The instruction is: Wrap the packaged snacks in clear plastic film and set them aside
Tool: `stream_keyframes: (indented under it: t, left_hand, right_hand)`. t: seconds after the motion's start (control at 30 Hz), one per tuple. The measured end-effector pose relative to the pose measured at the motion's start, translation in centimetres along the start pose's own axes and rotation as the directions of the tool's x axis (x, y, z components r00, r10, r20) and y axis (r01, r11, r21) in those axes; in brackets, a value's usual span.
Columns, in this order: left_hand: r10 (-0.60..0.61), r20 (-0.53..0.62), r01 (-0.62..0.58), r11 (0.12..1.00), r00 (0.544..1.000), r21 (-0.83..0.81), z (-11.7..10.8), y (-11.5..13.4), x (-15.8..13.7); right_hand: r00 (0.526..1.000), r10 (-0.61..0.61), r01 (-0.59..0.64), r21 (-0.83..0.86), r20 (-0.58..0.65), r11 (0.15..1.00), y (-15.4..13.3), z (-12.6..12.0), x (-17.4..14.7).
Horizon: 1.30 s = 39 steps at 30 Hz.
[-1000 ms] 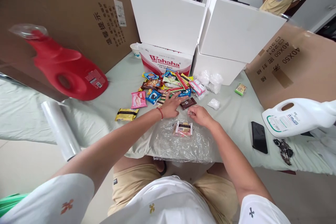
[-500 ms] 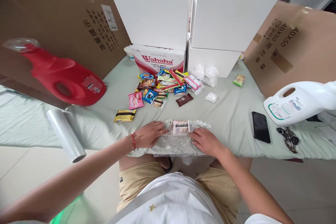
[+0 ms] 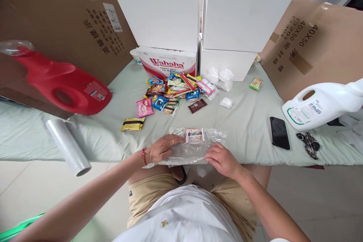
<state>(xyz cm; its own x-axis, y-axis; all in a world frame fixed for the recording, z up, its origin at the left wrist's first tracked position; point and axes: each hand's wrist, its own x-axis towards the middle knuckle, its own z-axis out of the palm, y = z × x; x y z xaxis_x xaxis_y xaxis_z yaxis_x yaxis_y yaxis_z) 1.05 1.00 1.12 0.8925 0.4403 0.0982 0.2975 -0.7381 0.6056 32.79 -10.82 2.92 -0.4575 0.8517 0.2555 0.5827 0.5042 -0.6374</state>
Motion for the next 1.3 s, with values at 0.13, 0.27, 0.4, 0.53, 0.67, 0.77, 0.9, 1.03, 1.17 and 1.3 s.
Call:
stream_keyframes:
  t: [0.13, 0.27, 0.4, 0.53, 0.67, 0.77, 0.9, 1.03, 1.17, 1.3]
  left_hand:
    - [0.051, 0.026, -0.048, 0.991, 0.998, -0.124, -0.7, -0.7, 0.2]
    - [0.037, 0.09, -0.03, 0.996, 0.995, -0.08, -1.0, -0.5, 0.1]
    - [-0.058, 0.044, 0.059, 0.998, 0.997, -0.025, -0.3, 0.4, -0.1]
    - [-0.355, -0.184, 0.319, 0.927, 0.917, -0.198, 1.2, 1.0, 0.4]
    - [-0.601, -0.323, 0.547, 0.799, 0.731, -0.251, 2.2, 1.3, 2.0]
    - [-0.696, -0.384, 0.663, 0.71, 0.607, -0.236, 2.6, 1.7, 3.3]
    - [-0.734, -0.483, 0.773, 0.612, 0.477, -0.166, 2.8, 2.4, 4.0]
    - [-0.695, -0.605, 0.854, 0.518, 0.388, -0.048, 3.0, 2.6, 3.1]
    - [-0.635, -0.652, 0.834, 0.552, 0.414, -0.007, 3.6, 2.4, 2.3]
    - [-0.605, -0.636, 0.806, 0.59, 0.479, 0.045, 3.2, 2.4, 2.3]
  right_hand:
    - [0.971, 0.237, -0.235, 0.179, 0.014, 0.955, 1.0, -2.7, 3.9]
    - [0.876, 0.481, -0.471, 0.301, 0.048, 0.829, 3.2, -2.6, 7.8]
    - [0.813, 0.579, -0.563, 0.341, 0.062, 0.753, 5.1, -1.1, 9.8]
    - [0.803, 0.595, -0.574, 0.317, 0.037, 0.755, 6.4, -0.4, 9.9]
    - [0.803, 0.597, -0.577, 0.248, -0.005, 0.778, 7.7, -0.9, 9.1]
    - [0.805, 0.591, -0.577, 0.17, -0.049, 0.799, 8.7, -1.9, 8.2]
    - [0.792, 0.582, -0.588, 0.024, -0.183, 0.809, 9.3, -3.3, 7.3]
    - [0.814, 0.46, -0.529, -0.124, -0.355, 0.84, 6.6, -2.9, 7.4]
    - [0.945, 0.205, -0.255, -0.18, -0.255, 0.95, 1.5, 0.3, 8.8]
    - [0.961, 0.276, -0.272, -0.251, -0.023, 0.929, -0.7, 3.6, 10.4]
